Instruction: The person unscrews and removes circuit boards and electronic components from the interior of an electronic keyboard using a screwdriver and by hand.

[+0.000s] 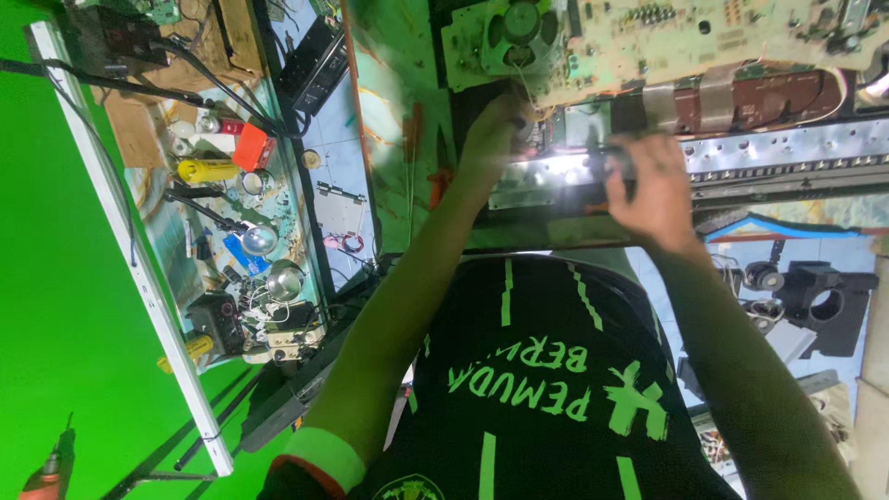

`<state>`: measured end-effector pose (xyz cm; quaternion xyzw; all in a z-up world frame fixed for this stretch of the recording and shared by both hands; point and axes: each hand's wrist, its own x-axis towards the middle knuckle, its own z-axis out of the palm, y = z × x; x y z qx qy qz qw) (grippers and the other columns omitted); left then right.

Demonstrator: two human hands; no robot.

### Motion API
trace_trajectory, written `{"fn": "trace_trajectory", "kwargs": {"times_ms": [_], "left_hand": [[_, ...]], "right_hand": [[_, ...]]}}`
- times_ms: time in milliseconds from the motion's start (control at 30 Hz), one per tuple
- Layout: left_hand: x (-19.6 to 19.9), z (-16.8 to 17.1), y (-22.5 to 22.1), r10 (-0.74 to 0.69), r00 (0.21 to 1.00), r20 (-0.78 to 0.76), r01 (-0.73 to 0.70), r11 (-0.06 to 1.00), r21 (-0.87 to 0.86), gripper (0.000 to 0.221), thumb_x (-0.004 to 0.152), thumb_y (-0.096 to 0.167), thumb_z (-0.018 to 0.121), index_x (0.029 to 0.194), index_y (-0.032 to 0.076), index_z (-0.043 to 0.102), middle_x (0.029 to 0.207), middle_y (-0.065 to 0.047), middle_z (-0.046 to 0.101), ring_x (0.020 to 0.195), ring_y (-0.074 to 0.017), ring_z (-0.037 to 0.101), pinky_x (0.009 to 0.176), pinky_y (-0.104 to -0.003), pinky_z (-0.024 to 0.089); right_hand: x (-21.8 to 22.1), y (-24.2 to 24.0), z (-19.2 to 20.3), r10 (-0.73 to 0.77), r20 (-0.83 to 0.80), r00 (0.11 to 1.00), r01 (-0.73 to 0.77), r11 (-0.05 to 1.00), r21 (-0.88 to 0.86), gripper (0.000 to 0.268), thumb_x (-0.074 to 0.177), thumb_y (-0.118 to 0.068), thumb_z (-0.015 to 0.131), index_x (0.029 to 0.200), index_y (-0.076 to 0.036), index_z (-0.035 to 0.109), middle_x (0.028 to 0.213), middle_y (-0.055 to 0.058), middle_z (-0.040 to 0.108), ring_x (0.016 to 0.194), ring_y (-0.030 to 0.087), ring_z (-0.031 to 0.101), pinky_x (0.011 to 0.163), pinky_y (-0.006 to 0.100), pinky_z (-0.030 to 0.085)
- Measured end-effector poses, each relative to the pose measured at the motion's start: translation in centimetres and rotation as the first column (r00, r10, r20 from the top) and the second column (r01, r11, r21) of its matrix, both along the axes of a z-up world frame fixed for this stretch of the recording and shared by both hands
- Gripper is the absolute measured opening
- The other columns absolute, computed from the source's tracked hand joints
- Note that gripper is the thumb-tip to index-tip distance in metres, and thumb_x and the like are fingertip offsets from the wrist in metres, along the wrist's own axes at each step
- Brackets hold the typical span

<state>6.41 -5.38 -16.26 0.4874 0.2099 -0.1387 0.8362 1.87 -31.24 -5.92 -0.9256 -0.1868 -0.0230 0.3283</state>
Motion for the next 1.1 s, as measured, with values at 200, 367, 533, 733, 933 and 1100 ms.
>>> {"fn": "trace_trajectory", "kwargs": {"times_ms": [200,367,533,733,933,1100], "left_hand": [[0.0,-0.6,-0.2,-0.261,0.964,-0.049,0.265,0.950,0.167,0.043,0.095,0.007,0.048,0.136,0.008,0.061,0.112,-0.008,0.065,0.081,-0.0188,0.075,0.072,-0.033,0.059],[-0.4,-0.8,-0.8,-0.458,0.839,0.292,0.324,0.853,0.408,0.030,0.104,0.006,0.053,0.129,0.005,0.069,0.120,-0.011,0.075,0.097,-0.0144,0.068,0.086,-0.028,0.056],[-1.1,0.6,-0.7,-0.526,0.807,0.266,0.398,0.819,0.412,0.025,0.107,0.010,0.055,0.126,0.004,0.069,0.121,-0.008,0.075,0.101,-0.0125,0.068,0.088,-0.026,0.055],[-0.4,3.0,0.5,-0.436,0.876,0.208,0.393,0.894,0.217,0.038,0.103,0.016,0.057,0.139,0.004,0.057,0.131,-0.014,0.066,0.104,-0.0194,0.071,0.094,-0.036,0.058],[1.3,4.2,2.0,-0.320,0.946,-0.046,0.323,0.941,0.097,0.060,0.096,0.017,0.053,0.154,0.009,0.039,0.144,-0.014,0.060,0.104,-0.0228,0.067,0.096,-0.038,0.051],[1.7,4.2,2.4,-0.280,0.959,-0.047,0.277,0.959,-0.051,0.057,0.100,0.021,0.043,0.156,0.009,0.041,0.151,-0.008,0.055,0.107,-0.0217,0.064,0.098,-0.038,0.049]], "right_hand": [[-0.7,3.8,-2.5,-0.112,-0.424,0.899,0.279,0.893,0.354,0.033,0.099,-0.011,0.068,0.131,-0.002,0.062,0.122,0.013,0.068,0.106,0.023,0.066,0.090,0.034,0.054],[3.1,6.4,-5.5,0.025,-0.630,0.776,0.510,0.561,0.651,0.039,0.097,-0.003,0.058,0.136,-0.003,0.061,0.133,0.003,0.068,0.116,0.011,0.066,0.097,0.026,0.054],[4.7,7.0,-5.3,0.079,-0.781,0.620,0.742,0.263,0.616,0.024,0.099,-0.005,0.063,0.122,-0.006,0.060,0.114,0.007,0.070,0.097,0.018,0.070,0.078,0.030,0.054],[6.0,6.5,-4.2,0.258,-0.800,0.542,0.817,0.060,0.573,0.019,0.100,-0.011,0.062,0.119,-0.010,0.060,0.104,0.004,0.067,0.086,0.014,0.064,0.075,0.029,0.053],[6.5,6.4,-4.2,0.255,-0.811,0.527,0.827,0.068,0.558,0.017,0.100,-0.014,0.062,0.117,-0.011,0.062,0.102,0.002,0.065,0.086,0.014,0.061,0.081,0.032,0.052],[5.9,6.4,-3.3,0.238,-0.830,0.505,0.819,0.171,0.547,0.024,0.096,-0.012,0.059,0.120,-0.013,0.063,0.114,0.005,0.069,0.092,0.016,0.065,0.082,0.032,0.055]]}}
